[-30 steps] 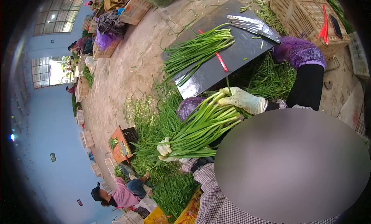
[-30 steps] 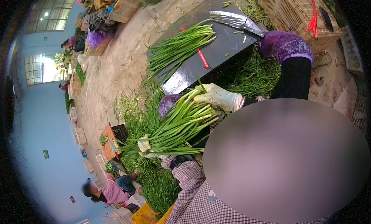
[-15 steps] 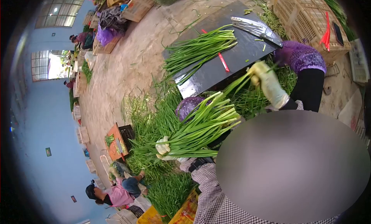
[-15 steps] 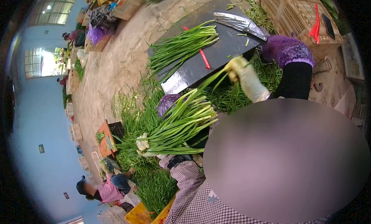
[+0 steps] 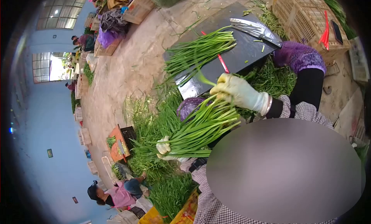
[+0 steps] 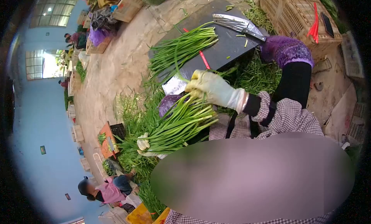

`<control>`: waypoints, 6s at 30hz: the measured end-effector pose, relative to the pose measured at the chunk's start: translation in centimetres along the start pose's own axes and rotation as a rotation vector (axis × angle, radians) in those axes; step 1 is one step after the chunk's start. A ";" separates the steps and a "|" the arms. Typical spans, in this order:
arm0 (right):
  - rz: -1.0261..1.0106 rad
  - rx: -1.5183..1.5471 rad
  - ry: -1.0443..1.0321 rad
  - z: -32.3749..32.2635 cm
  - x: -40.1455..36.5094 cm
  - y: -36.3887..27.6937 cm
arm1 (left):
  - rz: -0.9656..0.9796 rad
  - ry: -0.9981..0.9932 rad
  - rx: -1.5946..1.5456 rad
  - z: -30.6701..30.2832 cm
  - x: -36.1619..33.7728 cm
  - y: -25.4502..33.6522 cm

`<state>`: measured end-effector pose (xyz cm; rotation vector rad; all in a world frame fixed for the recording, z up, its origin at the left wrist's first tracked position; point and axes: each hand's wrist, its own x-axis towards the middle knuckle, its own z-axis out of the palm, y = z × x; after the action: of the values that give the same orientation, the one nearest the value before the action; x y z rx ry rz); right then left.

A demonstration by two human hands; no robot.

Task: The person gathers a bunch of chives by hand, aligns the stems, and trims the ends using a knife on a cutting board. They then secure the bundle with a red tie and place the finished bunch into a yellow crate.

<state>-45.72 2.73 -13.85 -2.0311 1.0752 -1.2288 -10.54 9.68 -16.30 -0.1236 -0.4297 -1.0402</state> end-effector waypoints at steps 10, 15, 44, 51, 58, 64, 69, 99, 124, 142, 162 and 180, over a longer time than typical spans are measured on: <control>0.247 0.403 0.048 4.1 -1.1 0.9 | 0.036 0.084 0.069 -0.6 -0.3 1.1; 0.643 0.713 0.225 2.4 -1.5 1.3 | 0.034 0.100 0.050 -0.9 -0.4 1.2; -0.312 0.066 -0.666 -1.2 -1.4 -4.8 | -0.206 0.061 0.051 -0.2 2.1 1.1; -0.029 -0.132 -0.272 -7.9 -5.4 0.8 | -0.144 0.131 0.024 0.7 1.6 0.8; -0.170 -0.289 -0.400 2.8 6.7 -4.7 | -0.306 -0.078 -0.077 3.2 3.7 -1.9; -0.308 -0.068 -0.350 9.6 9.1 -4.7 | -0.310 -0.030 0.008 4.3 3.9 -1.8; -0.060 0.427 0.075 3.4 9.9 -5.8 | -0.224 0.053 0.024 2.7 2.9 -0.9; 0.830 1.176 0.158 1.7 -5.3 -3.5 | -0.107 0.329 0.200 2.7 1.3 -2.2; 0.957 1.340 0.044 4.2 -2.8 -1.9 | 0.058 0.336 0.399 5.2 0.5 -3.2; 0.730 1.585 0.560 -7.3 -4.4 2.4 | -0.110 0.373 0.140 -1.4 -0.6 0.8; 0.037 -0.452 -0.061 -4.0 -3.7 -1.9 | -0.046 0.456 0.368 -0.7 -0.3 0.1; 0.331 0.859 0.024 -6.2 2.5 -4.4 | -0.002 0.431 0.336 2.3 0.5 -1.1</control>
<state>-48.99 2.83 -6.54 -1.1396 0.6699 -1.2402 -11.89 9.42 -14.08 0.3956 -0.2053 -0.9507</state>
